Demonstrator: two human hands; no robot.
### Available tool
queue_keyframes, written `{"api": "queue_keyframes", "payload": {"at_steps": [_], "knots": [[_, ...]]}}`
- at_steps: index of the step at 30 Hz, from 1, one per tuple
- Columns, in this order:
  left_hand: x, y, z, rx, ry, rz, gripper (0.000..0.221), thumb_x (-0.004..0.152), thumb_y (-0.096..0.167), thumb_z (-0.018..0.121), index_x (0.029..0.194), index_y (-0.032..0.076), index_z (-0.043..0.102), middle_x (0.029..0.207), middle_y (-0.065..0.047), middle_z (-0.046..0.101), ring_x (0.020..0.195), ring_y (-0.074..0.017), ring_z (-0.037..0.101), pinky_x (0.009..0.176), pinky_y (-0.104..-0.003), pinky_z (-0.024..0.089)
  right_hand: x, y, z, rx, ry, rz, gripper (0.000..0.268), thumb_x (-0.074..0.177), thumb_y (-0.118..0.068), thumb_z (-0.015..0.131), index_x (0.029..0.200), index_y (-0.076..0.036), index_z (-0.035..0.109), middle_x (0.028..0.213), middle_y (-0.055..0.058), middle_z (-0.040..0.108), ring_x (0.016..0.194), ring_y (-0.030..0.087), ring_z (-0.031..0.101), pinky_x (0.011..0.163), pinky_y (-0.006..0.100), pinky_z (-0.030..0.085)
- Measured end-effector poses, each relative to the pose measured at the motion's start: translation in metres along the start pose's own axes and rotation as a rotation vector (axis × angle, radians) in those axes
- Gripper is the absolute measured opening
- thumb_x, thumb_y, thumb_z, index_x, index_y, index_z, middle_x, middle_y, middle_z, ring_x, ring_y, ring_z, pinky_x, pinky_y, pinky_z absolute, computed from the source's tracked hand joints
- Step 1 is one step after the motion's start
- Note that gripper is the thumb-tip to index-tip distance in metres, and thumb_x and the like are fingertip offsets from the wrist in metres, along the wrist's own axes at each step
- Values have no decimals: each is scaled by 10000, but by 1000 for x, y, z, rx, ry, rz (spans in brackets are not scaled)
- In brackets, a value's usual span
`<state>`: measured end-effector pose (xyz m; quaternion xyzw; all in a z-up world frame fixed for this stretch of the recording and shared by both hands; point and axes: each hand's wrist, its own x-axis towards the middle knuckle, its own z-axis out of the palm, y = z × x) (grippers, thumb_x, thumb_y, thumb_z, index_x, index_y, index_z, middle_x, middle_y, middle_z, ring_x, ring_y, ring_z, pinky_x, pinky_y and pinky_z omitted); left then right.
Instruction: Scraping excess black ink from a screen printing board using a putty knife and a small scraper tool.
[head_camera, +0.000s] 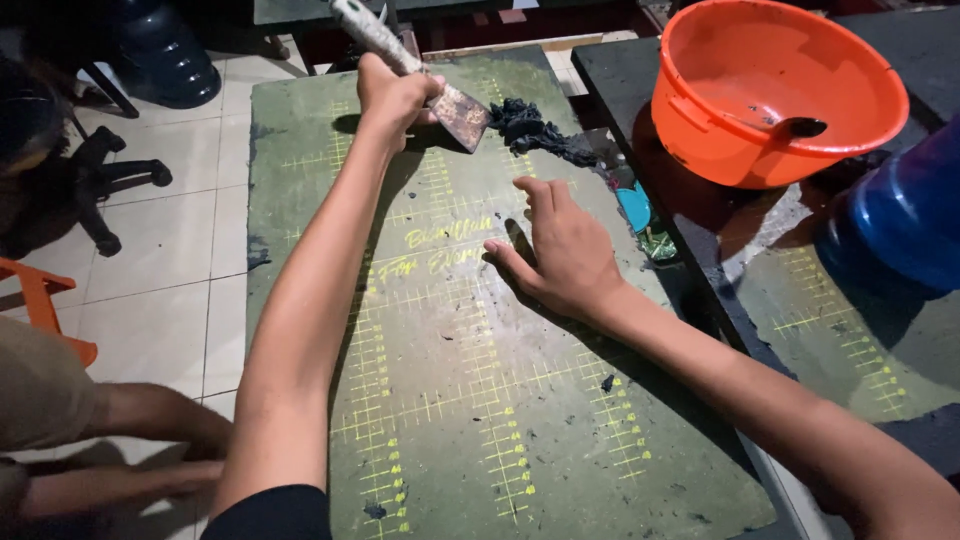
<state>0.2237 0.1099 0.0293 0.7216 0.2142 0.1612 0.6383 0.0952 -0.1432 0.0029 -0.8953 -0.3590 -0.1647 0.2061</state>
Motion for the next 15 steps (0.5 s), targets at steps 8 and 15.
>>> {"api": "queue_keyframes", "payload": {"at_steps": [8, 15], "knots": [[-7, 3, 6, 31, 26, -22, 463, 769, 100, 800, 1068, 61, 450, 1083, -89, 587, 868, -185, 713, 475, -264, 672, -3, 0, -1, -3, -30, 9, 711, 973, -590, 581, 1382, -23, 453, 1025, 168, 551, 643, 251, 563, 419, 356, 448], [36, 2, -6, -6, 16, 119, 351, 661, -67, 758, 913, 41, 539, 874, -101, 722, 676, -208, 801, 393, -306, 679, -5, 4, -1, 127, -30, 74, 624, 971, -426, 660, 1370, -2, 434, 1129, 198, 554, 932, 315, 697, 538, 432, 545]]}}
